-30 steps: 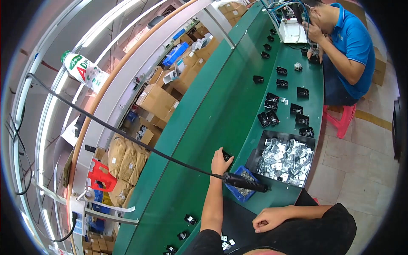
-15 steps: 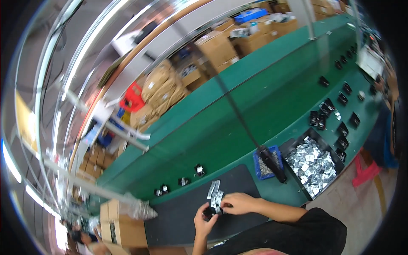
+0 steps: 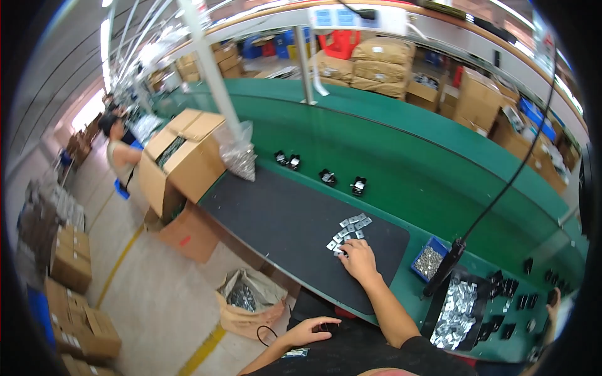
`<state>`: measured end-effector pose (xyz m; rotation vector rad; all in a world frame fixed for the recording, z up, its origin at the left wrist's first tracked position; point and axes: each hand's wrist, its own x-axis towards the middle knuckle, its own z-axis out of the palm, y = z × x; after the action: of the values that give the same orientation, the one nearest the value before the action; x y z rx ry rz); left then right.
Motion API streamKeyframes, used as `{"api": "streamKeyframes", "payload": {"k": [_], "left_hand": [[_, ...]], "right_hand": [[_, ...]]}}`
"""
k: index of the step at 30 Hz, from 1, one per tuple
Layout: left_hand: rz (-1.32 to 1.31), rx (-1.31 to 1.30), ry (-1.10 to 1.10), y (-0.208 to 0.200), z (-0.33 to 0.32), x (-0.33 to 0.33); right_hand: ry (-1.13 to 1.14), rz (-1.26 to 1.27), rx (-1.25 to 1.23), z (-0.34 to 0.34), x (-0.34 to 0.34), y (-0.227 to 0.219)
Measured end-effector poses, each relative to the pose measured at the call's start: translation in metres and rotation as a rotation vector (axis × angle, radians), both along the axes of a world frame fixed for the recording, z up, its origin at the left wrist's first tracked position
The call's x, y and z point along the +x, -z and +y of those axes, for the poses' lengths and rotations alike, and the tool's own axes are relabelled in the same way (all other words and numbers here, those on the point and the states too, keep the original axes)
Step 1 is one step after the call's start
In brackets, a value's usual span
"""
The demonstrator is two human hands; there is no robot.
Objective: The person assembles small electronic components by securing metal plates to an electronic housing with screws using an electric screwdriver.
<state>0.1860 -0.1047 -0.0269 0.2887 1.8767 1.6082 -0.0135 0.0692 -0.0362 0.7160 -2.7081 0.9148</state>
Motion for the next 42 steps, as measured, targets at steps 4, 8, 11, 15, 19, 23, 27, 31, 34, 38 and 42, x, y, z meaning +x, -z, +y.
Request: {"api": "streamKeyframes", "payload": {"k": [4, 8, 11, 15, 19, 23, 27, 31, 34, 38, 42], "left_hand": [[0.318, -0.217, -0.048, 0.053, 0.024, 0.005], [0.318, -0.393, 0.025, 0.042, 0.032, 0.003], [0.481, -0.323, -0.098, 0.049, 0.023, 0.006], [0.215, -0.204, -0.133, 0.017, 0.018, -0.003], [0.451, -0.161, -0.113, -0.012, 0.0, -0.031], [0.875, -0.093, -0.01, -0.041, -0.009, -0.098], [1.006, -0.047, 0.059, -0.067, 0.007, -0.147], [1.011, 0.125, 0.14, -0.065, 0.039, -0.17], [1.086, 0.217, 0.256, -0.056, 0.055, -0.171], [1.063, 0.25, 0.344, -0.051, 0.06, -0.176], [0.959, 0.236, 0.349, -0.043, 0.063, -0.181]], "right_hand": [[-0.05, 0.021, 0.047, 0.004, 0.005, -0.005], [-0.054, 0.018, 0.02, 0.006, 0.005, -0.002], [-0.037, -0.048, -0.066, 0.008, 0.01, -0.003], [0.008, -0.307, -0.349, 0.018, 0.027, -0.023], [0.026, -0.464, -0.731, 0.04, 0.051, -0.029], [0.071, -0.485, -0.895, 0.049, 0.071, -0.063], [0.212, -0.299, -0.627, 0.041, 0.091, -0.108], [0.456, -0.086, -0.45, 0.032, 0.115, -0.112], [0.621, -0.067, -0.431, 0.025, 0.134, -0.106], [0.726, -0.043, -0.327, 0.017, 0.141, -0.1], [0.751, 0.185, -0.167, 0.021, 0.129, -0.082]]}}
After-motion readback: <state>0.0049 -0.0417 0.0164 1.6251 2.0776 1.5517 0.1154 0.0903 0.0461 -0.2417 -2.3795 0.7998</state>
